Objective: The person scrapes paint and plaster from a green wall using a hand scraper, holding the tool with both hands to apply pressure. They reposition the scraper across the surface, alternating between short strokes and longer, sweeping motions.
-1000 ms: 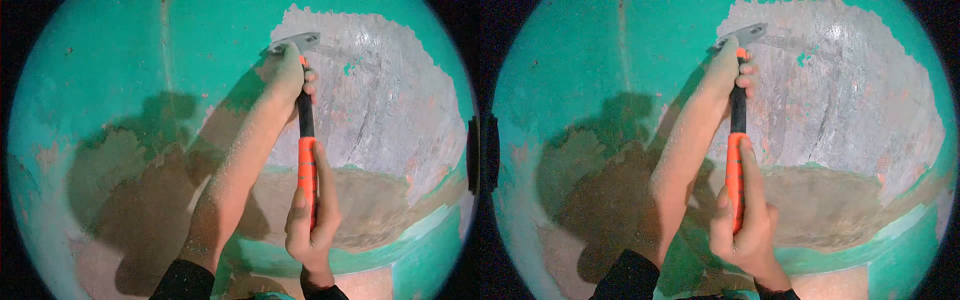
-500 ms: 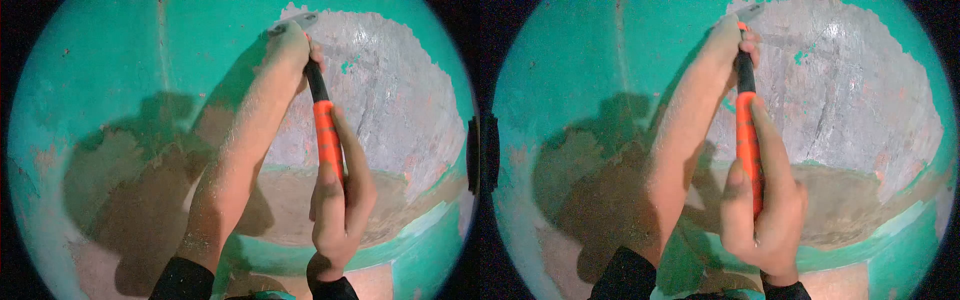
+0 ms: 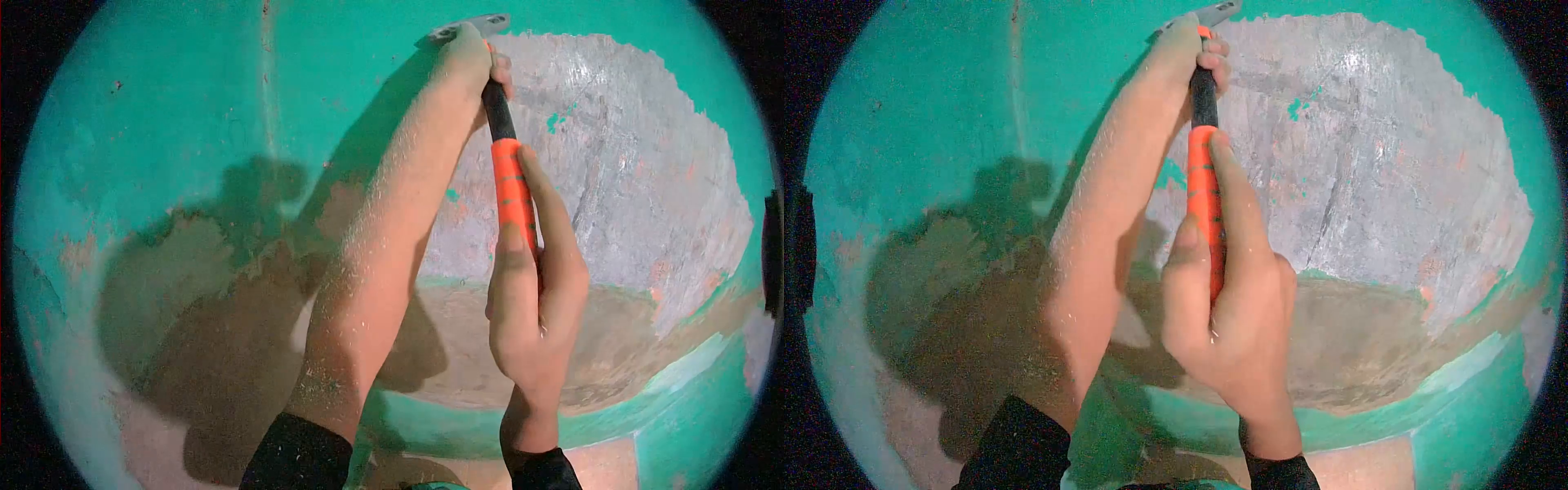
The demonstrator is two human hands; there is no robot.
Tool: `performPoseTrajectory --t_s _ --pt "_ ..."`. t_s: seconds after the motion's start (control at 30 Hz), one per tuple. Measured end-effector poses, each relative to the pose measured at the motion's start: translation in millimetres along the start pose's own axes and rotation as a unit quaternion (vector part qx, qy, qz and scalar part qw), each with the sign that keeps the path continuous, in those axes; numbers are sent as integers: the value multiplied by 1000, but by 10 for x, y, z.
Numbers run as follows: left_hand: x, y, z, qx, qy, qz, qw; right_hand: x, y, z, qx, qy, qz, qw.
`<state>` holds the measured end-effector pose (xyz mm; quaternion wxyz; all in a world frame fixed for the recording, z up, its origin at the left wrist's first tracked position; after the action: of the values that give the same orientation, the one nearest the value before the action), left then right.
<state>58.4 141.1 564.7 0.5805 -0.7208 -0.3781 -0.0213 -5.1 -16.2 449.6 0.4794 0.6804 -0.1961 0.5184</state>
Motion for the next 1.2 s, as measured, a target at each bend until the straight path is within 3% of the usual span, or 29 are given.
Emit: performPoseTrajectory --t_s 0.37,0.47,0.53,0.63,0.8,0.93,1.03,1.07,1.2 --pt "-62 104 13 10 -25 20 999 -100 120 149 5 15 -22 1000" --pt "-20 45 -8 4 -14 17 1000 -44 1 80 -41 15 69 997" --pt "34 -52 -43 -7 -2 12 1000 35 -25 53 -53 26 74 996" --pt "68 -93 -38 -10 6 14 1000 43 91 99 15 50 -40 998" --pt "31 -29 0 -4 5 17 1000 -8 36 72 -30 40 59 997" --pt "157 4 64 -10 61 45 997 -35 54 76 23 59 -34 997" --pt "-268 389 278 17 -26 -25 999 -392 -34 123 6 68 -44 997" --pt "-342 530 342 1 -43 24 999 -511 -48 150 -4 75 -52 996" --pt "-495 688 430 -11 -13 42 999 -824 -362 50 61 53 -138 987"
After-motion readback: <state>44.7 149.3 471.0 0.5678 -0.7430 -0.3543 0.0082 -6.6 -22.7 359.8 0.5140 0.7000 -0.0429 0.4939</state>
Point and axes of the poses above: each hand's wrist, its own x-axis towards the middle knuckle, its own z-axis out of the back of the hand, y = z × x, the point moved 6 cm from there along x, towards the middle knuckle, and after that the axes turned 5 degrees about x, right-handed, at the moved point
